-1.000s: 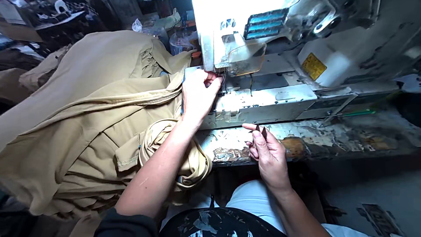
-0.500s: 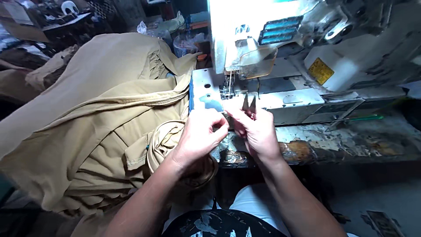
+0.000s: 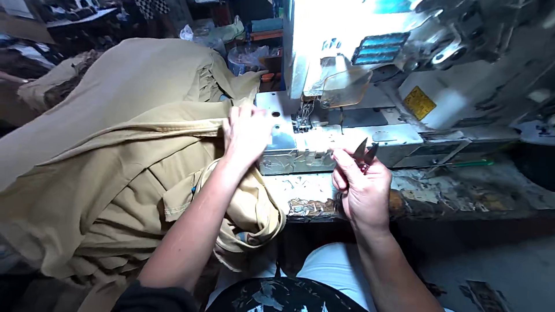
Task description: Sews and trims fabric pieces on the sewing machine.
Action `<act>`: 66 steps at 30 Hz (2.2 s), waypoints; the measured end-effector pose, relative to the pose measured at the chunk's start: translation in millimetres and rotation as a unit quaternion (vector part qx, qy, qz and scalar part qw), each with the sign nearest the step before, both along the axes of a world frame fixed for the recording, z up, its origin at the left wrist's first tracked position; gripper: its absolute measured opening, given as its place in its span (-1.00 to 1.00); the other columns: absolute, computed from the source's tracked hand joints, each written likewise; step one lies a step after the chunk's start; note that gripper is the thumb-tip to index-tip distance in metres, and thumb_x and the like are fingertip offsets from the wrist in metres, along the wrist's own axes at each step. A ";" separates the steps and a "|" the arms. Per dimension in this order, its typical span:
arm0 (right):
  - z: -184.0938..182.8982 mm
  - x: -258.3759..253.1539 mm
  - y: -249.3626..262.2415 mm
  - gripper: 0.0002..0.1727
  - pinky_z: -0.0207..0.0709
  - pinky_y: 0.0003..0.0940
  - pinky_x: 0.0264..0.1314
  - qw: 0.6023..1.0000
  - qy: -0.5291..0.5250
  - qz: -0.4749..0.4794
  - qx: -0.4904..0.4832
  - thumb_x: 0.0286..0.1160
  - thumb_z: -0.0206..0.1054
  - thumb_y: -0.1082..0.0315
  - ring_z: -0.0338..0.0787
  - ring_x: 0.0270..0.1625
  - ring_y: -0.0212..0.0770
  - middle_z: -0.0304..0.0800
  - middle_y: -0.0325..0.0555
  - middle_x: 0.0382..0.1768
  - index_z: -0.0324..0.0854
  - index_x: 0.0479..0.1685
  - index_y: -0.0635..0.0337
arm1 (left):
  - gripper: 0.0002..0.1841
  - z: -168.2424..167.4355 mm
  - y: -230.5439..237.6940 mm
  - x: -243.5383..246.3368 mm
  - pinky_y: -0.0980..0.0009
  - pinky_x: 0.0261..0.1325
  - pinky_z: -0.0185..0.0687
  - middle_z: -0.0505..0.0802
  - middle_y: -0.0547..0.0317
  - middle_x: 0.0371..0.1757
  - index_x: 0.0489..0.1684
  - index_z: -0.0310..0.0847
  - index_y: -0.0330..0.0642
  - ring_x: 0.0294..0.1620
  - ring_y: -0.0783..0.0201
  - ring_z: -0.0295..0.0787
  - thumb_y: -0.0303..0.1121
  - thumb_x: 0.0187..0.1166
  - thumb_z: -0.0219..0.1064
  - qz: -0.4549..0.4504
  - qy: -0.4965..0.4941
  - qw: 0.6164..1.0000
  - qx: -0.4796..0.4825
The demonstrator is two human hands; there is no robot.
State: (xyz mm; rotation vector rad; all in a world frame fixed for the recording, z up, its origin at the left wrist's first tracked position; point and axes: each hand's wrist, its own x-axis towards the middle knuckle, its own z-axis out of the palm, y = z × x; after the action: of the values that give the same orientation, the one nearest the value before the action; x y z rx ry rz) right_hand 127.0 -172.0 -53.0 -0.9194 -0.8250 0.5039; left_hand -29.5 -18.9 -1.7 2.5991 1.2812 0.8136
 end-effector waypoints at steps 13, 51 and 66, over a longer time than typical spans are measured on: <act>-6.7 2.4 -7.1 -0.82 0.34 -0.75 -0.64 1.000 -0.009 -0.012 -0.006 0.61 0.29 0.49 0.42 -0.68 -0.64 0.68 -0.45 -0.53 0.81 -0.06 0.18 | -0.68 8.8 -30.8 47.2 -0.07 0.22 0.26 0.75 0.16 -0.34 -0.40 0.82 -0.05 0.03 0.06 0.62 0.02 0.42 0.54 -0.046 -0.112 0.992 -0.042; -17.0 32.1 -39.3 -0.31 0.34 -0.82 -0.34 0.987 -0.147 0.016 -0.066 0.85 -0.15 -0.18 0.48 -0.35 -0.77 0.70 -0.53 -0.07 0.59 0.34 0.26 | -0.80 -35.7 -80.0 4.7 0.63 -0.18 0.55 0.79 0.07 -0.44 -0.32 0.81 -0.36 -0.37 0.44 0.66 -0.42 0.60 0.33 -0.297 -0.180 0.937 0.025; -13.0 -17.1 -37.5 -0.70 0.34 -0.72 -0.70 0.829 0.409 0.359 -0.129 0.78 0.06 0.27 0.47 -0.71 -0.58 0.67 -0.28 -0.52 0.66 -0.25 0.12 | -0.86 -35.7 -98.5 1.8 0.64 -0.25 0.49 0.79 0.14 -0.48 -0.38 0.81 -0.32 -0.40 0.47 0.63 -0.44 0.51 0.39 -0.239 -0.190 0.946 0.106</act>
State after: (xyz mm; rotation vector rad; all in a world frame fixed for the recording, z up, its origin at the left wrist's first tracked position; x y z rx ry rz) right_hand 109.9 -209.5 -66.0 -0.5001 -0.2685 1.5765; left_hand -27.7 -117.4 -37.3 2.5555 0.4542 1.3144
